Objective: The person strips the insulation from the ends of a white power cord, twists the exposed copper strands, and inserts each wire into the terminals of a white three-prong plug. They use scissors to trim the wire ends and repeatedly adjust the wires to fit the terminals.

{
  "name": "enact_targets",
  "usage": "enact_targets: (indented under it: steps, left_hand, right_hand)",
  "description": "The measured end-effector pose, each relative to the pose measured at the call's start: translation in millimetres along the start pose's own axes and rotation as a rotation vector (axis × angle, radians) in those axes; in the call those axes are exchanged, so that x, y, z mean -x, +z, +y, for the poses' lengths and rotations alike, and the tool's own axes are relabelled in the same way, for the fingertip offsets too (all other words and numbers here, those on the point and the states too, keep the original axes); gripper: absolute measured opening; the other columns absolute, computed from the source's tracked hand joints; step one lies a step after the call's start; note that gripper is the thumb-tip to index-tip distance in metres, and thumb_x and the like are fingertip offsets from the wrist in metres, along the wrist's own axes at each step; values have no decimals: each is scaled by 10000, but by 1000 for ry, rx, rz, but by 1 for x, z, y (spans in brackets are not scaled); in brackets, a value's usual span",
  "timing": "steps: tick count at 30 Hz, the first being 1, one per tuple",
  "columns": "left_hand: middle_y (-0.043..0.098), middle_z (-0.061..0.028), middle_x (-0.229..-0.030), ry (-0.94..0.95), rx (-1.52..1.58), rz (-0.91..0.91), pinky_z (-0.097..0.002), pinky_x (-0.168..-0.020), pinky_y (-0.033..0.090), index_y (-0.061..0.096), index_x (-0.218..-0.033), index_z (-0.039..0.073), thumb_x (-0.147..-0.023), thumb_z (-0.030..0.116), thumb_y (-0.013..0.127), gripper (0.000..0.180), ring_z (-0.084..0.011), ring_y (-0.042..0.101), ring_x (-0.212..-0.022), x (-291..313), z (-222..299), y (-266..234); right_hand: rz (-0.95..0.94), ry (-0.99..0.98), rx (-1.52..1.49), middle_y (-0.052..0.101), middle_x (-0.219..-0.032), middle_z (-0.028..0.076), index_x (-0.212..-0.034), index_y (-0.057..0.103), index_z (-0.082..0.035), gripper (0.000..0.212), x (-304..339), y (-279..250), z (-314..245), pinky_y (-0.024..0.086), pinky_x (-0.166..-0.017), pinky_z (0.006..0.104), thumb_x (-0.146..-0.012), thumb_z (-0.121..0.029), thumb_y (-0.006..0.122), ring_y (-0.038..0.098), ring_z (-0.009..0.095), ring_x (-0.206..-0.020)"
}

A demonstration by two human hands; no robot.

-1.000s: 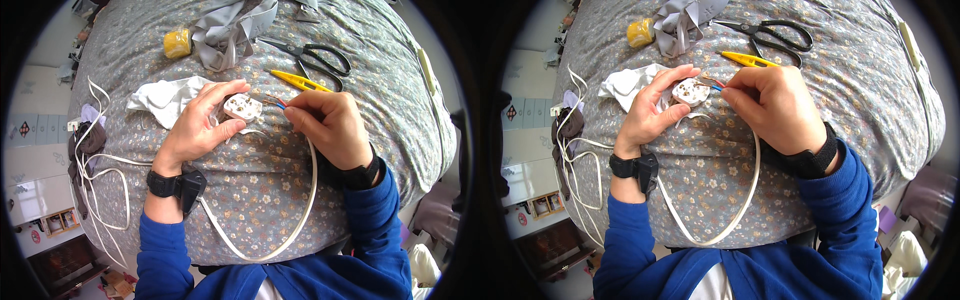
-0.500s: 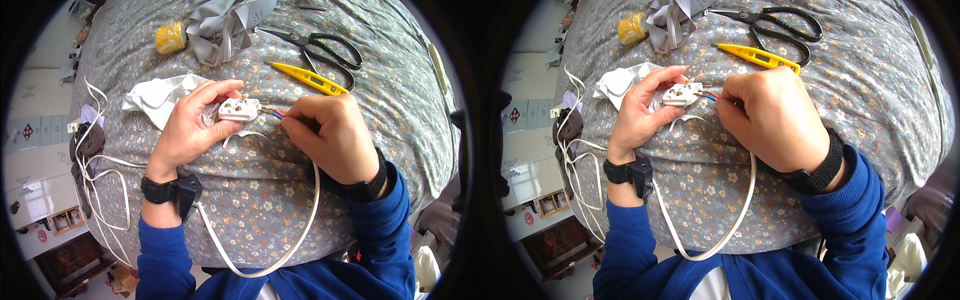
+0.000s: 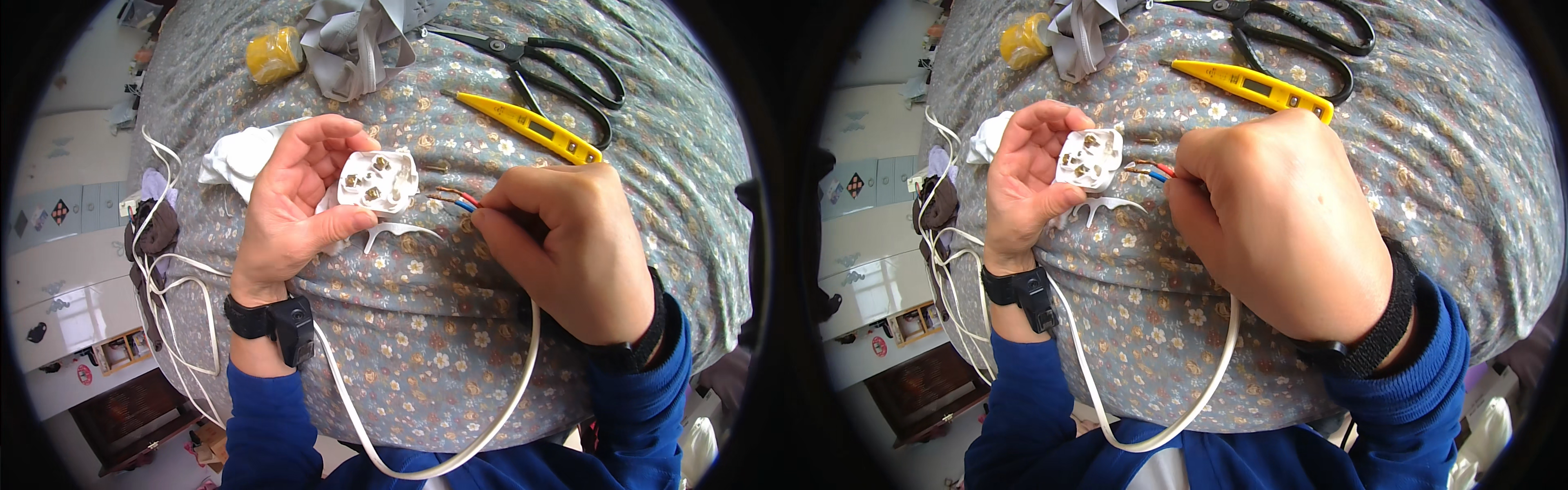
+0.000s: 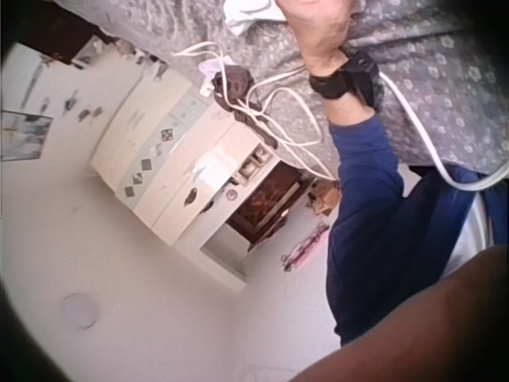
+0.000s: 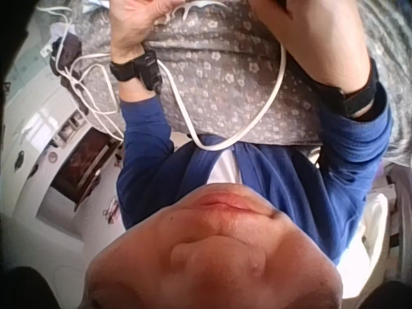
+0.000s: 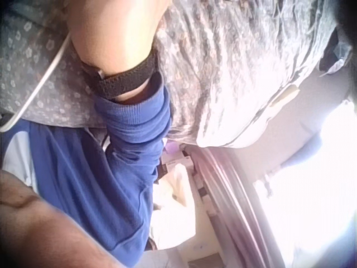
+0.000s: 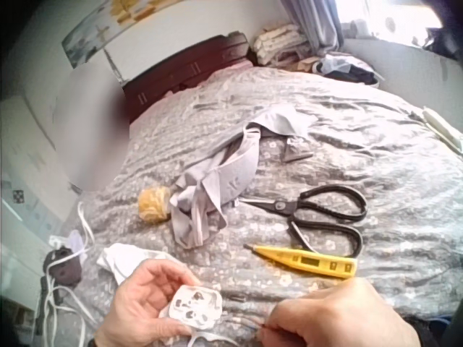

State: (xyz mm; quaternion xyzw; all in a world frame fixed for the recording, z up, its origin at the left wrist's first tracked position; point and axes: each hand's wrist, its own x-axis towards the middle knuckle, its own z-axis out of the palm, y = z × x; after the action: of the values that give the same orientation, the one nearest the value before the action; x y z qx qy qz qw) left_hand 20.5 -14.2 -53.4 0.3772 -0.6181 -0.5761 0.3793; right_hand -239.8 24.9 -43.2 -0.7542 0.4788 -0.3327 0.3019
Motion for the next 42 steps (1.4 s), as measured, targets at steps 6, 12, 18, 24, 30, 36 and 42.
enact_targets:
  steps: [6, 12, 18, 24, 30, 36, 42]
  left_hand:
    - [579, -151, -1225, 110, 78, -6, -353, -975, 532, 407, -1348, 5, -699, 88, 884, 810, -230, 604, -1134, 1, 0, -3]
    - [564, -164, -1245, 164, 79, -31, -358, -992, 519, 415, -1331, 12, -676, 133, 909, 828, -233, 591, -1158, 2, -1, -6]
    - [561, -170, -1238, 206, 36, -70, -360, -997, 512, 423, -1319, 14, -679, 93, 896, 800, -232, 585, -1161, 2, 0, -6]
    - [552, -173, -1248, 255, 34, -102, -361, -1003, 503, 428, -1315, 7, -671, 27, 877, 786, -234, 578, -1170, 3, 1, -3]
    - [546, -172, -1255, 284, -10, -124, -353, -1016, 486, 429, -1315, -9, -669, 5, 871, 782, -234, 576, -1171, 3, 3, 0]
    - [548, -168, -1255, 250, -4, -107, -345, -1012, 486, 432, -1313, -13, -683, -9, 857, 760, -226, 579, -1161, 5, 5, 1]
    - [559, -167, -1248, 245, 8, -148, -340, -1000, 492, 434, -1312, -25, -700, -24, 841, 735, -216, 581, -1154, 5, 6, -1]
  right_hand:
    - [85, -39, -68, 597, -580, 113, -736, 649, 13, 68, 1, 1, -5, 446, -491, 291, -750, 1, 714, 609, 224, -501]
    - [112, -74, -83, 586, -578, 112, -740, 648, 10, 78, 2, -1, -7, 437, -476, 298, -729, 11, 726, 604, 232, -493]
    - [144, -96, -140, 582, -580, 115, -750, 654, 11, 84, 2, 1, -6, 432, -470, 308, -718, 15, 732, 601, 248, -493]
    - [99, -109, -146, 592, -592, 120, -758, 661, 14, 85, 2, 0, -5, 436, -478, 307, -719, 15, 737, 609, 250, -503]
    - [59, -100, -148, 603, -601, 119, -758, 663, 15, 80, 1, -2, -7, 434, -484, 298, -724, 20, 735, 617, 238, -511]
    - [42, -92, -144, 604, -598, 110, -758, 662, 14, 76, 0, -1, -8, 428, -486, 287, -727, 27, 730, 615, 213, -507]
    - [63, -75, -179, 609, -595, 96, -761, 664, 13, 71, -1, 2, -9, 426, -486, 274, -733, 27, 728, 612, 183, -505]
